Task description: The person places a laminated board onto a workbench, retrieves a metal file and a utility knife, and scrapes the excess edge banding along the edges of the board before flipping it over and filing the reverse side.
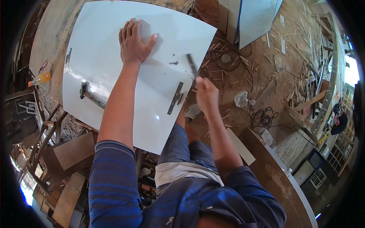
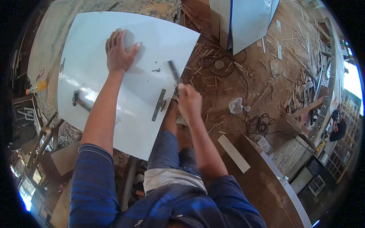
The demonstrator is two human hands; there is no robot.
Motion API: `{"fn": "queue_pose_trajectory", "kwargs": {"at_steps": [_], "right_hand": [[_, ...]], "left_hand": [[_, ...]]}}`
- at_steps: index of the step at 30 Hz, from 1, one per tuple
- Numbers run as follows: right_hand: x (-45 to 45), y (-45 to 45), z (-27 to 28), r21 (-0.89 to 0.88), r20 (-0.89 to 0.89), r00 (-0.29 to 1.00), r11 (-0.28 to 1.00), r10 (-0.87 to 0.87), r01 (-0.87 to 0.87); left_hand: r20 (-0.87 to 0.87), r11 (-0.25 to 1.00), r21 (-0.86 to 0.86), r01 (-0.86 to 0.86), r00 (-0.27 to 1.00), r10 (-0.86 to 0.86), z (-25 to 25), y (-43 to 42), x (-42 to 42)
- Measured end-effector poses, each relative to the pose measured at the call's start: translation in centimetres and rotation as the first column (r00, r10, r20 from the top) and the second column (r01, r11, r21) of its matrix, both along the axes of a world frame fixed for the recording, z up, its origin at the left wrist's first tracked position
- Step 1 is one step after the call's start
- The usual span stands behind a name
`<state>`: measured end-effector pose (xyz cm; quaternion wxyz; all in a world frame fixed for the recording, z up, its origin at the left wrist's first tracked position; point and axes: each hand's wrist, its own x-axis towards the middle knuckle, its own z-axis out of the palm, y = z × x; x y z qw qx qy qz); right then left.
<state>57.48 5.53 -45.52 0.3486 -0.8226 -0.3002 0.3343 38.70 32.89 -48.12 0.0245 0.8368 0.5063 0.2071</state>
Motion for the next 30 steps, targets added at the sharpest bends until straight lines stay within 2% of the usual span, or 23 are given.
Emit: {"fn": "queue_pose_trajectory", "kwargs": {"at_steps": [3, 4, 8, 11, 12, 15, 16, 19, 20, 23, 24, 27, 30], "right_hand": [[1.6, -2.4, 0.7, -0.163, -0.043, 0.994, 0.982, -0.105, 0.097], [-0.2, -2.0, 0.2, 0.033, -0.022, 0.994, 0.994, -0.108, 0.109], [-2.0, 0.6, 1.6, -0.134, 0.04, 0.998, 0.99, 0.056, -0.05], [-0.3, -2.4, -0.1, -0.062, -0.097, 0.988, 0.992, -0.116, 0.111], [0.0, -3.1, -0.1, -0.109, -0.143, 0.978, 0.984, -0.154, 0.139], [-4.0, -1.0, 0.6, -0.012, 0.023, 0.995, 0.996, -0.093, 0.093], [-3.7, -0.6, 0.2, -0.089, 0.108, 0.994, 0.996, 0.027, -0.018], [-2.5, -1.5, 0.5, -0.057, -0.155, 0.984, 0.995, -0.09, 0.082], [-1.5, -2.2, 1.1, -0.101, -0.196, 0.969, 0.986, -0.152, 0.134], [-1.9, -2.8, 0.2, -0.06, -0.106, 0.982, 0.987, -0.157, 0.151], [-3.7, -2.1, -0.1, 0.084, 0.005, 0.999, 0.995, -0.053, 0.052], [-2.9, -0.7, 1.4, -0.161, -0.022, 0.998, 0.985, 0.061, -0.064], [-1.5, -3.3, 1.7, -0.068, -0.116, 0.993, 0.997, 0.018, -0.026]], "left_hand": [[0.011, 1.0, 0.004, -0.01, 1.0, 0.01, 0.2, 0.5, 0.1], [0.011, 1.0, -0.001, -0.005, 1.0, 0.005, 0.0, 0.2, 0.0], [0.003, 1.0, 0.019, 0.002, 1.0, -0.002, -0.1, 0.3, -0.1], [0.002, 1.0, 0.02, -0.009, 1.0, 0.009, -0.1, 0.5, 0.1], [-0.001, 1.0, 0.021, -0.009, 1.0, 0.009, -0.2, 0.5, 0.1], [-0.018, 1.0, 0.008, -0.009, 1.0, 0.009, -0.4, 0.1, -0.4], [-0.014, 1.0, 0.012, -0.007, 1.0, 0.007, -0.3, 0.2, -0.1], [-0.011, 1.0, 0.024, -0.013, 1.0, 0.014, -0.1, 0.0, 0.0], [0.0, 1.0, 0.027, -0.01, 1.0, 0.01, -0.1, 0.2, 0.0], [0.011, 1.0, 0.025, -0.003, 1.0, 0.003, -0.4, 0.2, -0.2], [0.008, 1.0, 0.02, -0.001, 1.0, 0.001, -0.2, 0.2, -0.2], [0.014, 1.0, 0.02, 0.006, 1.0, -0.007, 0.0, 0.4, 0.0], [0.023, 1.0, 0.017, 0.003, 1.0, -0.004, -0.2, 0.2, -0.1]]}}
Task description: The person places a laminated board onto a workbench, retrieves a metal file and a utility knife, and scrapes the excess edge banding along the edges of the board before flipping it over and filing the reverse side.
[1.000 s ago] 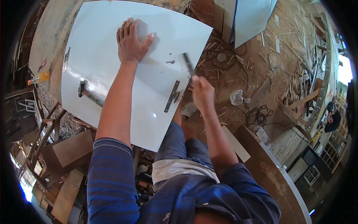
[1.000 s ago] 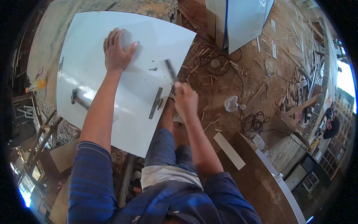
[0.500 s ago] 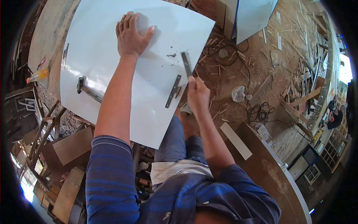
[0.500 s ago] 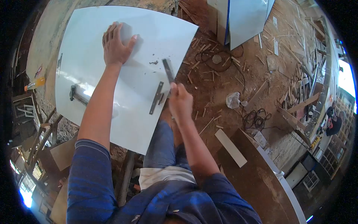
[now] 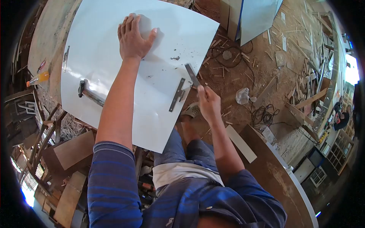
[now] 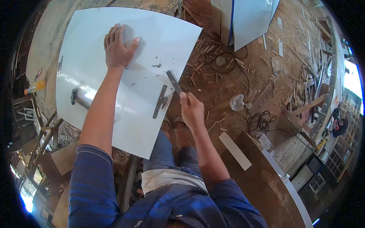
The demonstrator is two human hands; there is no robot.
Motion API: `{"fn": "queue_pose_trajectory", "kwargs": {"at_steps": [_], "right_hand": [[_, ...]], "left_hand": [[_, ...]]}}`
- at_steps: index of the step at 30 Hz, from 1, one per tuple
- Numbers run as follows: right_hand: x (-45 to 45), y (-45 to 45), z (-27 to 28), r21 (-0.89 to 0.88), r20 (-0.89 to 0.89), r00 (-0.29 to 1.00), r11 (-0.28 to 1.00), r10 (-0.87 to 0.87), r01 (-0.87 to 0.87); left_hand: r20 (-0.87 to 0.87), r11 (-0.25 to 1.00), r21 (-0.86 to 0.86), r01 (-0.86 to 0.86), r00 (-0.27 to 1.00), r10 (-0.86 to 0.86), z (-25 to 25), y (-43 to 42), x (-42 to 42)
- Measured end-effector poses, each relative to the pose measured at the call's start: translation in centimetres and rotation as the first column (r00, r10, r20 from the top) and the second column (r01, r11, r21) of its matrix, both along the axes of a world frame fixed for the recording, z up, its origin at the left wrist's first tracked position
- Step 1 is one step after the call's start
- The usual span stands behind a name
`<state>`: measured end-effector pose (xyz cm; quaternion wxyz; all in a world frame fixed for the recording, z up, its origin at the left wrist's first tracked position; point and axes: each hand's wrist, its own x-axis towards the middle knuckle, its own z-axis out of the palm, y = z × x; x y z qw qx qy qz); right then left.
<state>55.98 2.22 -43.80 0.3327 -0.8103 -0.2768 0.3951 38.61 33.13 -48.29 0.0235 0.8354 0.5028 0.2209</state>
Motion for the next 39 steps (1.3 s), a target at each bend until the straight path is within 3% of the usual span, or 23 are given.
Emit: {"fn": "queue_pose_trajectory", "kwargs": {"at_steps": [1, 2, 5, 8, 11, 12, 15, 19, 22, 25, 26, 28, 31, 35, 39], "right_hand": [[0.5, -1.2, -0.1, 0.015, -0.029, 1.0, 1.0, -0.008, 0.008], [1.0, -2.1, -0.6, -0.132, -0.018, 0.997, 0.988, 0.081, -0.083], [2.8, 1.3, -2.4, -0.004, 0.265, 0.945, 0.98, 0.194, -0.2], [5.8, 7.8, 0.3, -0.061, 0.133, 0.985, 0.993, 0.111, -0.104], [4.9, 4.4, -0.1, -0.125, 0.204, 0.947, 0.966, 0.249, -0.227], [3.6, 1.8, -0.7, -0.083, 0.15, 0.962, 0.972, 0.229, -0.219], [3.8, 2.0, -0.4, -0.113, 0.211, 0.932, 0.955, 0.293, -0.275], [7.3, 8.6, 0.0, -0.106, 0.247, 0.953, 0.982, 0.178, -0.156], [5.0, 3.8, -0.5, -0.143, 0.246, 0.931, 0.96, 0.269, -0.24], [3.8, 2.6, 0.2, -0.02, 0.31, 0.917, 0.966, 0.25, -0.257], [5.3, 4.1, -0.2, -0.183, 0.211, 0.946, 0.96, 0.246, -0.209], [8.3, 9.0, -0.5, -0.047, 0.277, 0.954, 0.993, 0.117, -0.109], [8.8, 9.7, -0.5, 0.0, 0.257, 0.96, 0.993, 0.114, -0.118], [5.2, 4.0, 0.0, -0.149, 0.2, 0.949, 0.965, 0.242, -0.214], [11.0, 12.5, -1.0, -0.055, 0.283, 0.953, 0.994, 0.11, -0.098]], "left_hand": [[0.001, 1.0, -0.001, -0.001, 1.0, 0.001, -0.1, 0.0, 0.0], [-0.02, 1.0, -0.001, -0.014, 1.0, 0.014, -0.1, 0.2, 0.0], [-0.073, 1.0, -0.018, -0.024, 0.997, 0.022, -0.2, -0.3, -0.1], [-0.073, 1.0, -0.022, -0.013, 0.997, 0.011, -0.1, 0.0, -0.2], [-0.057, 1.0, -0.03, -0.008, 0.998, 0.006, 0.1, 0.3, 0.0], [-0.053, 1.0, -0.028, -0.011, 0.999, 0.009, 0.1, 0.3, 0.0], [-0.064, 0.999, -0.031, -0.018, 0.998, 0.016, -0.2, 0.1, -0.4], [-0.021, 1.0, -0.002, 0.016, 1.0, -0.016, 0.1, -0.1, -0.1], [-0.03, 1.0, -0.012, 0.013, 0.999, -0.013, 0.2, 0.1, -0.2], [-0.027, 1.0, -0.022, 0.011, 1.0, -0.011, 0.0, 0.1, -0.1], [-0.032, 1.0, -0.019, 0.016, 0.999, -0.017, 0.0, -0.1, -0.2], [-0.026, 1.0, -0.005, 0.026, 0.999, -0.026, 0.0, 0.0, -0.1], [-0.059, 0.999, -0.037, -0.004, 0.998, 0.002, 0.1, 0.2, 0.0], [-0.039, 1.0, -0.024, -0.01, 0.999, 0.009, 0.3, 0.5, 0.0], [-0.049, 0.999, -0.022, 0.023, 0.998, -0.025, 0.5, -0.2, 0.3]]}}
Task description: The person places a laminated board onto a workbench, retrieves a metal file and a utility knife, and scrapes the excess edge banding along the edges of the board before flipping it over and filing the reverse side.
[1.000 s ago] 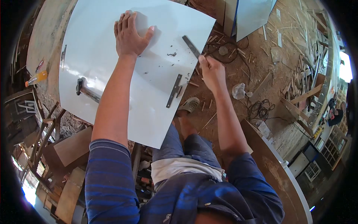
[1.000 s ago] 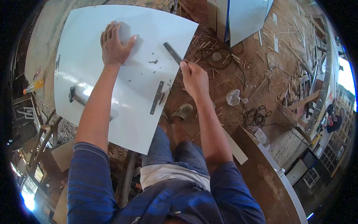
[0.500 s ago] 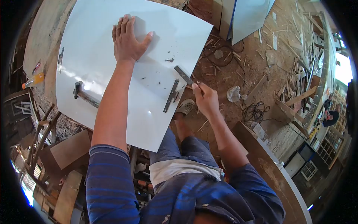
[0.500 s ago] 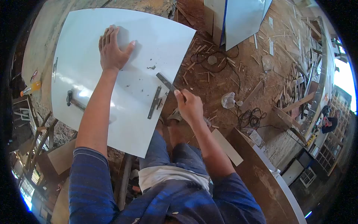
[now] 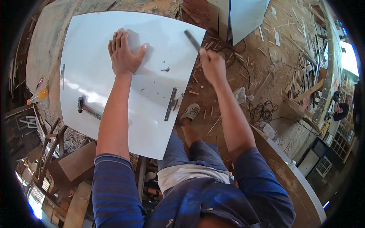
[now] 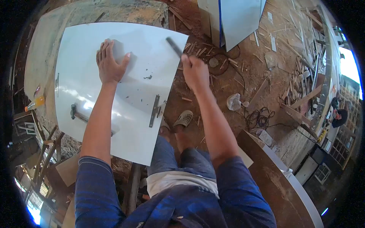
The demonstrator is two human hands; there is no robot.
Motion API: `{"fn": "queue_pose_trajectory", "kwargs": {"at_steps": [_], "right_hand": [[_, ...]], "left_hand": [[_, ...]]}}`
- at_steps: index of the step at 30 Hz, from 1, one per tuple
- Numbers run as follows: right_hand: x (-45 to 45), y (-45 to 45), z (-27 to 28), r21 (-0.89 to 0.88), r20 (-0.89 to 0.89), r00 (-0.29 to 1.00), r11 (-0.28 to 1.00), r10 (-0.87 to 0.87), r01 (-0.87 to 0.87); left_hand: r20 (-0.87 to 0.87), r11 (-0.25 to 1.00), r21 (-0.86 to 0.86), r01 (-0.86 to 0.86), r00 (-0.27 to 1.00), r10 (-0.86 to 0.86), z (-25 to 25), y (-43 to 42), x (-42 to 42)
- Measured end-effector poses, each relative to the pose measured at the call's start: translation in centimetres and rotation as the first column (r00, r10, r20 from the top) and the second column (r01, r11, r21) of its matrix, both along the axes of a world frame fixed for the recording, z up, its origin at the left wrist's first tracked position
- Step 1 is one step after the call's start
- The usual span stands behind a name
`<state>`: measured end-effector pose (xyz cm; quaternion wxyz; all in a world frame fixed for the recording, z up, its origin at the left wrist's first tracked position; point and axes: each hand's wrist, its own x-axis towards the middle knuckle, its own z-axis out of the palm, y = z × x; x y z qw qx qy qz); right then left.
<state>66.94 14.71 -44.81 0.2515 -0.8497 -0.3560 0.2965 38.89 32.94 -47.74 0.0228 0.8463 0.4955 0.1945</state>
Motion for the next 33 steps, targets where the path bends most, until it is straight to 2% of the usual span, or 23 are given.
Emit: {"fn": "queue_pose_trajectory", "kwargs": {"at_steps": [3, 6, 8, 10, 11, 14, 18, 24, 25, 28, 31, 33], "right_hand": [[0.6, 0.8, 0.5, -0.034, -0.056, 0.998, 0.999, 0.016, -0.017], [-4.1, -6.3, -1.1, -0.071, -0.103, 0.99, 0.992, 0.099, -0.106], [-3.8, -6.5, -1.1, 0.015, 0.002, 0.985, 0.984, 0.175, -0.175], [-1.3, -1.2, 1.4, -0.173, -0.108, 0.994, 0.984, 0.021, -0.04], [0.5, 0.8, -0.3, 0.094, -0.022, 0.999, 0.995, 0.024, -0.022], [2.3, 4.2, 1.5, 0.035, -0.005, 1.0, 0.999, -0.023, 0.023], [-1.5, -2.3, -0.1, 0.096, 0.019, 0.997, 0.992, 0.08, -0.082], [3.8, 6.0, 0.7, -0.008, 0.014, 1.0, 1.0, -0.021, 0.021], [3.5, 5.4, -0.3, 0.082, 0.061, 0.998, 0.997, 0.0, -0.005], [0.3, -0.2, -1.0, 0.065, -0.013, 0.999, 0.997, 0.047, -0.046], [0.9, 0.1, -0.4, 0.029, -0.039, 0.997, 0.997, 0.071, -0.07], [3.3, 3.4, 0.1, 0.022, -0.013, 1.0, 1.0, 0.002, -0.002]], "left_hand": [[0.003, 1.0, 0.006, 0.003, 1.0, -0.003, 0.2, 0.2, -0.1], [0.021, 1.0, -0.015, -0.025, 0.999, 0.025, -0.1, 0.6, -0.1], [0.018, 0.999, -0.028, -0.027, 0.999, 0.028, -0.1, 0.2, -0.3], [0.024, 1.0, -0.014, -0.002, 1.0, 0.003, 0.5, 0.2, 0.1], [0.023, 1.0, -0.013, 0.0, 1.0, 0.0, 0.5, 0.3, 0.3], [0.022, 1.0, -0.016, 0.0, 1.0, 0.001, 0.4, 0.4, 0.1], [0.024, 0.999, -0.045, -0.029, 0.999, 0.03, 0.3, 0.6, 0.0], [0.016, 0.998, -0.053, -0.025, 1.0, 0.026, 0.4, 0.4, 0.0], [0.015, 0.998, -0.057, -0.026, 1.0, 0.026, 0.5, 0.4, 0.1], [0.024, 0.998, -0.058, -0.031, 0.999, 0.032, 0.7, 0.4, 0.2], [0.018, 0.997, -0.066, -0.034, 0.999, 0.035, 0.9, 0.3, 0.2], [0.016, 0.998, -0.064, -0.023, 1.0, 0.024, 0.8, 0.0, 0.1]]}}
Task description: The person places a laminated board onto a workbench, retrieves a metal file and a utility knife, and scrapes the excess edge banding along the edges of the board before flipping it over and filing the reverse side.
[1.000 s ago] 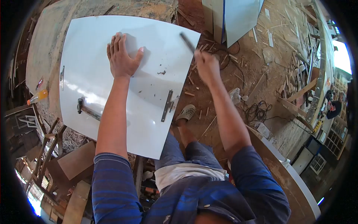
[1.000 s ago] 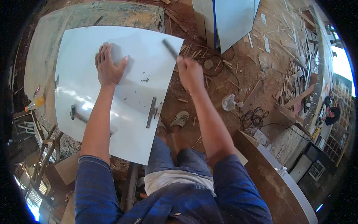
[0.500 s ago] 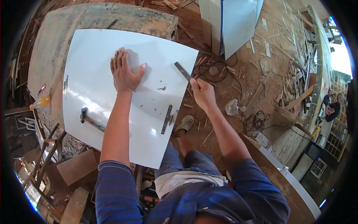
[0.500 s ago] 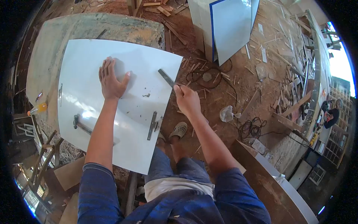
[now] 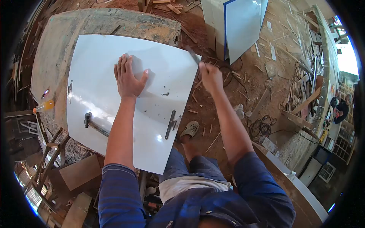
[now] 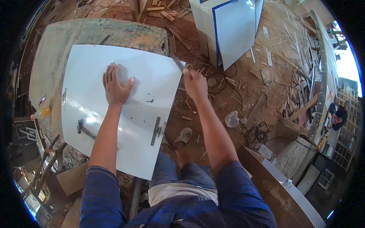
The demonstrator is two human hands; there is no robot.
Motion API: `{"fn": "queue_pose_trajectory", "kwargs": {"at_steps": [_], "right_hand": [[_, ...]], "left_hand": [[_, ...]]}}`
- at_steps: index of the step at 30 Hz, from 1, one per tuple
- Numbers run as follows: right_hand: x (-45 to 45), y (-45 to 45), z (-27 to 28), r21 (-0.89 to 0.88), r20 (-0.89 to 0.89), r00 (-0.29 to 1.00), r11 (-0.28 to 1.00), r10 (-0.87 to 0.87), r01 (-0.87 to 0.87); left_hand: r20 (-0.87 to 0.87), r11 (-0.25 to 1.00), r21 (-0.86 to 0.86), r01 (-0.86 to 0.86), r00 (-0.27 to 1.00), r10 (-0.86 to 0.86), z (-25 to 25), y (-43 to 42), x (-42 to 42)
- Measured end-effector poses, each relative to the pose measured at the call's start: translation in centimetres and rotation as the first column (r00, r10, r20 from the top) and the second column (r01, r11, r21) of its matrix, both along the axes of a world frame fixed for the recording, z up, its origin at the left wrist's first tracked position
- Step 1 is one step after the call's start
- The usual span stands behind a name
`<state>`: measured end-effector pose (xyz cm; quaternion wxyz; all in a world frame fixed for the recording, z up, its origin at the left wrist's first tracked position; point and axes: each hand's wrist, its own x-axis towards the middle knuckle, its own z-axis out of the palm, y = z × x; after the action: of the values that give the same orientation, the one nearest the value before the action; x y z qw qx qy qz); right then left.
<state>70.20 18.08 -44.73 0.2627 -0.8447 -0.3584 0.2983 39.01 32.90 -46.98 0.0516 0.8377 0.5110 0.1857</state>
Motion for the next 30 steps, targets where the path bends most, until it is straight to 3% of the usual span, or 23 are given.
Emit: {"fn": "queue_pose_trajectory", "kwargs": {"at_steps": [2, 6, 9, 13, 14, 18, 21, 24, 27, 30], "right_hand": [[1.4, 2.4, 0.0, -0.014, -0.011, 0.999, 0.999, -0.046, 0.045], [-2.8, -3.2, -0.8, 0.042, -0.012, 1.0, 0.999, 0.007, -0.006], [-1.5, -2.6, -1.7, 0.046, 0.014, 0.998, 0.997, 0.056, -0.057], [1.4, 2.7, -0.6, -0.023, 0.031, 0.998, 0.998, -0.058, 0.059], [0.7, 1.7, -1.1, 0.061, 0.074, 0.997, 0.998, -0.02, 0.015], [-3.4, -4.0, -0.2, -0.031, -0.094, 0.996, 0.999, -0.011, 0.009], [-0.3, 0.2, 0.1, -0.098, -0.028, 0.999, 0.994, -0.044, 0.041], [2.2, 2.9, -0.8, -0.016, 0.02, 0.998, 0.998, -0.06, 0.06], [-1.2, -1.5, -1.2, 0.039, 0.015, 1.0, 0.999, 0.003, -0.003], [-1.0, -1.4, -1.5, -0.009, -0.019, 1.0, 1.0, 0.013, -0.013]], "left_hand": [[0.004, 1.0, 0.011, -0.001, 1.0, 0.001, 0.1, 0.4, 0.0], [0.021, 1.0, -0.002, -0.013, 1.0, 0.013, -0.2, 0.5, 0.1], [0.012, 1.0, -0.001, -0.003, 1.0, 0.003, -0.1, 0.3, -0.2], [0.0, 1.0, 0.007, -0.005, 1.0, 0.005, 0.0, 0.3, 0.0], [0.0, 1.0, 0.006, -0.005, 1.0, 0.005, -0.1, 0.3, 0.0], [0.016, 1.0, 0.011, -0.018, 1.0, 0.018, 0.0, 0.5, 0.0], [0.009, 1.0, 0.008, 0.001, 1.0, -0.001, -0.3, 0.2, -0.1], [0.004, 1.0, 0.026, 0.002, 1.0, -0.002, -0.2, 0.5, -0.1], [0.026, 0.999, 0.039, 0.002, 1.0, -0.003, -0.3, 0.6, 0.0], [0.015, 0.999, 0.033, -0.003, 1.0, 0.003, 0.1, 0.2, -0.2]]}}
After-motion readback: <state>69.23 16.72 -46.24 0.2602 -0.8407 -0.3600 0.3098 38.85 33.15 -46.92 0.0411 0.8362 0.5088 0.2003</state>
